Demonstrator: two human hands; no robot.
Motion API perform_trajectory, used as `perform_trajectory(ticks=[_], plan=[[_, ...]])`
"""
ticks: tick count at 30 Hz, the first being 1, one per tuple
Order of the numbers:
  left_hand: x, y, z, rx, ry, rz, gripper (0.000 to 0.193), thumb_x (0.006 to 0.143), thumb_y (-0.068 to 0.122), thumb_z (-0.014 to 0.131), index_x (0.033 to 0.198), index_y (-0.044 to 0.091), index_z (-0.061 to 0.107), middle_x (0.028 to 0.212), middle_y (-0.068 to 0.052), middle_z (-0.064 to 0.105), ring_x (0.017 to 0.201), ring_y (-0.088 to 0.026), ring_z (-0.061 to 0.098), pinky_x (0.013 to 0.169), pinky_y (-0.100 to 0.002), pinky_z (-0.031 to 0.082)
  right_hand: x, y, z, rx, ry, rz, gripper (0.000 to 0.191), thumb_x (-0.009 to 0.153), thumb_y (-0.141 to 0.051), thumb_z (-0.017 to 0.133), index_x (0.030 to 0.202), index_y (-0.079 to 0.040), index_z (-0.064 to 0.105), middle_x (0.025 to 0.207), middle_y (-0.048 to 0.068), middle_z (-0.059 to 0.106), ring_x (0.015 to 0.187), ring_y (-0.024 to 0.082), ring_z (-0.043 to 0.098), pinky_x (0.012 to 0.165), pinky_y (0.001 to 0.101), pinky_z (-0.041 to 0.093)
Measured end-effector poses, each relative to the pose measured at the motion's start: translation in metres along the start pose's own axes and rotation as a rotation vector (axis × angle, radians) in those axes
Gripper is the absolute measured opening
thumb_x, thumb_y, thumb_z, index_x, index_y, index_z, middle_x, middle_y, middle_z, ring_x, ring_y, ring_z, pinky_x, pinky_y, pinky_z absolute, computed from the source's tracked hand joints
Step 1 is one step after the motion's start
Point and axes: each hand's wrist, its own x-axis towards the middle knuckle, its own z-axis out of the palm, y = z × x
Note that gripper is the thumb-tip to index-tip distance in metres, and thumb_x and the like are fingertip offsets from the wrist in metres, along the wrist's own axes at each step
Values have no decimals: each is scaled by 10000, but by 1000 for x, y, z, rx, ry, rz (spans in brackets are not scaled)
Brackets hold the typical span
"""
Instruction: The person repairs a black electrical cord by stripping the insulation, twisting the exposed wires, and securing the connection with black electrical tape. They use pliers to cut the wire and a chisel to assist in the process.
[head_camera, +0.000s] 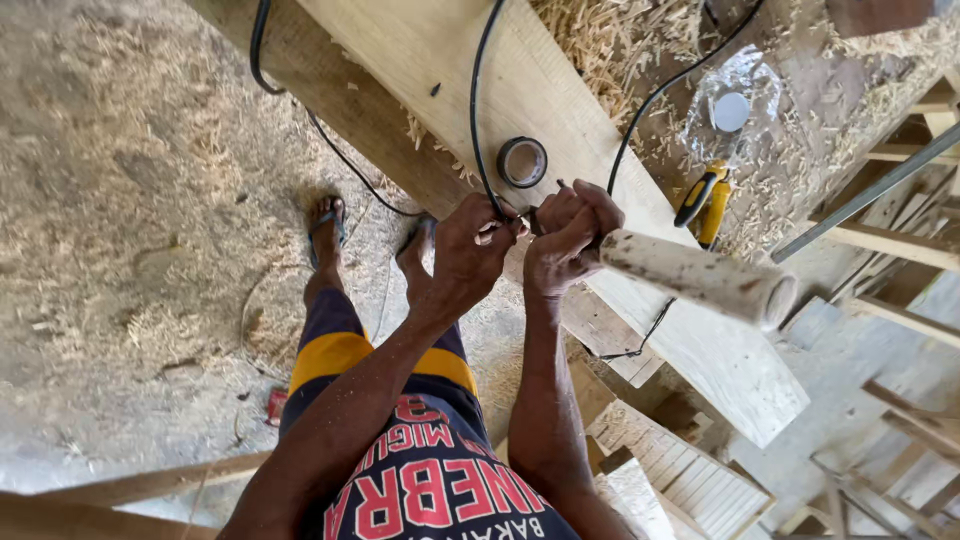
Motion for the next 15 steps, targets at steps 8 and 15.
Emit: perform_trajectory(ticks=[8,15], plan=[[10,-11,5,122,112,175,133,835,-27,770,925,16,682,904,-114,672,823,-214,697,704,-335,570,10,5,4,34,-142,34,114,1051,-41,438,1042,-56,550,679,-13,419,511,89,318,469,282,252],[-3,-21,16,48,141,180,132,868,-49,716,970,19,668,911,-101,680,822,-211,716,687,-315,591,18,-5,1,38,-60,94,65,1033,-72,473,981,-67,511,712,-36,416,538,71,333,487,264,248]])
